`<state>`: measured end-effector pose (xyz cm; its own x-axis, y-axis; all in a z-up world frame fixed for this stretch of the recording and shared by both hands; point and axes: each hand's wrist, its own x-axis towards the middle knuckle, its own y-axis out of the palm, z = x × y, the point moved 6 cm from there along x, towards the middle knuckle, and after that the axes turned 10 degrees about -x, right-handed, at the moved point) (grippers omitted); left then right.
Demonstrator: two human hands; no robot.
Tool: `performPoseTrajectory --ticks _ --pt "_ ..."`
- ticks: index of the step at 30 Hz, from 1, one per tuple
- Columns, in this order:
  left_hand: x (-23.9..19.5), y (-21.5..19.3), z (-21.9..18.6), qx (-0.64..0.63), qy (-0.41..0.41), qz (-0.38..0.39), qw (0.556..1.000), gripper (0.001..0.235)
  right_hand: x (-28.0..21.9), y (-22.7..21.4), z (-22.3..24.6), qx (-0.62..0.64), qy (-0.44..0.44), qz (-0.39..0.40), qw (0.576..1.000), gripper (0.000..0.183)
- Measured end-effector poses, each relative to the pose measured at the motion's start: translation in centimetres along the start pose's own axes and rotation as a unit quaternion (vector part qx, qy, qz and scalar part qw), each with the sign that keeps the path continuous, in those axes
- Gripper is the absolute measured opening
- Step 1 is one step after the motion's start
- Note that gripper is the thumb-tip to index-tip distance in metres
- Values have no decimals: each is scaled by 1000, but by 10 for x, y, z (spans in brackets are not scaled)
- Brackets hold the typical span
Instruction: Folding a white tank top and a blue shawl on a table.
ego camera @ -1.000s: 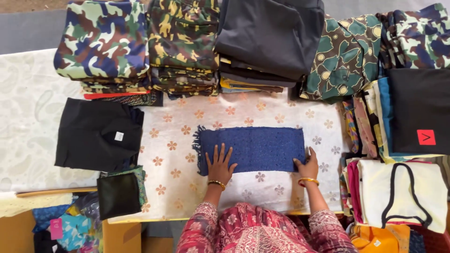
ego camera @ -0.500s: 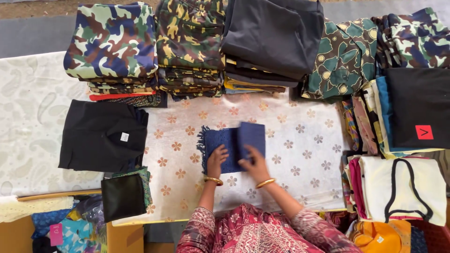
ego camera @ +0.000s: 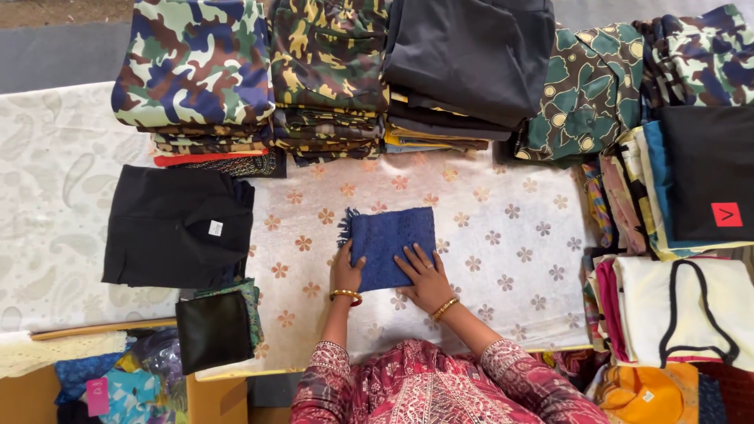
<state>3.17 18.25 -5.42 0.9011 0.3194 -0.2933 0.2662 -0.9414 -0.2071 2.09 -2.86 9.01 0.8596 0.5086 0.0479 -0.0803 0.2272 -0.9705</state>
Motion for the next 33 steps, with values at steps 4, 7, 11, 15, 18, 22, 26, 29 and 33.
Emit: performPoseTrajectory --ticks 4,7,11,15,18,22,26,29,33 --pt "-23 -13 -69 -71 8 -2 997 77 -9 37 -1 -67 0 112 991 74" --pt "-42 -11 -122 212 200 -97 952 66 -4 41 -6 -62 17 69 996 71" --pt "-40 51 -97 139 277 44 950 42 13 58 -16 -26 4 -15 1000 54" --pt "-30 76 -89 240 284 89 924 53 34 62 -22 -289 30 -28 956 52" --pt "-15 60 -74 323 258 94 906 62 38 53 -23 -107 55 36 992 68" --pt "-11 46 -93 419 219 136 870 70 38 59 -25 -84 73 60 992 71" --pt "-2 43 -96 430 216 128 867 73 41 65 -31 -89 70 57 992 71" --pt "2 44 -94 424 211 136 870 74 42 67 -32 -89 66 70 991 71" --pt "3 44 -96 416 218 131 873 72 43 70 -34 -94 65 85 990 71"
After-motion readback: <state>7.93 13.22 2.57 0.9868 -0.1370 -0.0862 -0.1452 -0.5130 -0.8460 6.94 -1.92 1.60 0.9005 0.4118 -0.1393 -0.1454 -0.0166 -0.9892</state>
